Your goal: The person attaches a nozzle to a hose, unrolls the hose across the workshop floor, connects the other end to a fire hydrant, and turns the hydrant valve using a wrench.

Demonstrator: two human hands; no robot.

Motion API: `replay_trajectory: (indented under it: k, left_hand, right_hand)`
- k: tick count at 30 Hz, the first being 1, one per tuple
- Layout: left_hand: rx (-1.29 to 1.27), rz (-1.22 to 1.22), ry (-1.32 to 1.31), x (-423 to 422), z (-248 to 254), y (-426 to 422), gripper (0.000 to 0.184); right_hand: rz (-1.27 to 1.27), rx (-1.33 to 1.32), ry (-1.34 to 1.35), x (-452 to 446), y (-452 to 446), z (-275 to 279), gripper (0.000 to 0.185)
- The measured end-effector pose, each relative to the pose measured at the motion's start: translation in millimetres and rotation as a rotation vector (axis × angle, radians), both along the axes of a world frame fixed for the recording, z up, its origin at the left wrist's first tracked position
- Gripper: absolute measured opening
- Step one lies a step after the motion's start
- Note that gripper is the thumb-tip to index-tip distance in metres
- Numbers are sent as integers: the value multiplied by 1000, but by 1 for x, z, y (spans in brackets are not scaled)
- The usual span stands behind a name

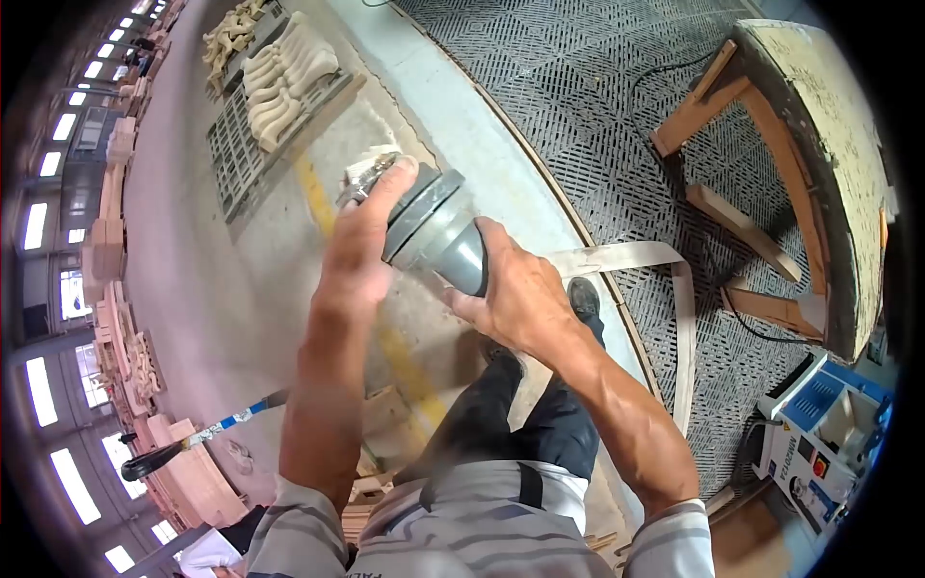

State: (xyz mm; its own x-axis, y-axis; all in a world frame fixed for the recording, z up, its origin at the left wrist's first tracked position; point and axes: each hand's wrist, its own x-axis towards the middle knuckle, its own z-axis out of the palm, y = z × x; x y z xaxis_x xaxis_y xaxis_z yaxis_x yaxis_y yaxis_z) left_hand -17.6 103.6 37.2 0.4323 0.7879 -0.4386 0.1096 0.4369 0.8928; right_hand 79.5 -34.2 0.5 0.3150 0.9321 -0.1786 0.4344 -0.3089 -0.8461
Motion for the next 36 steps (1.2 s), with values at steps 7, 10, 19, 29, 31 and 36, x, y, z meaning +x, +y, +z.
replay_trajectory:
  k: [7, 10, 19, 29, 31, 36]
  left_hand:
    - [-39, -195, -102, -16, -11, -11, 51]
    - [-28, -233, -191, -21, -14, -18, 52]
    - [-93, -223, -333, -25, -19, -33, 52]
    - [-257, -189, -299, -25, -41, -27, 67]
    - [-274, -200, -321, -29, -45, -25, 68]
    - [-270, -159, -364, -35, -54, -25, 67]
  right_hand:
    - [-29, -145, 439, 14, -16, 5, 69]
    - [-29, -87, 496, 17, -24, 8, 68]
    - [-53, -153, 721, 14, -41, -4, 65]
    - [-5, -235, 936, 5, -38, -11, 61]
    - [-2, -237, 905, 3, -38, -11, 62]
    - [22, -244, 806, 1, -32, -18, 67]
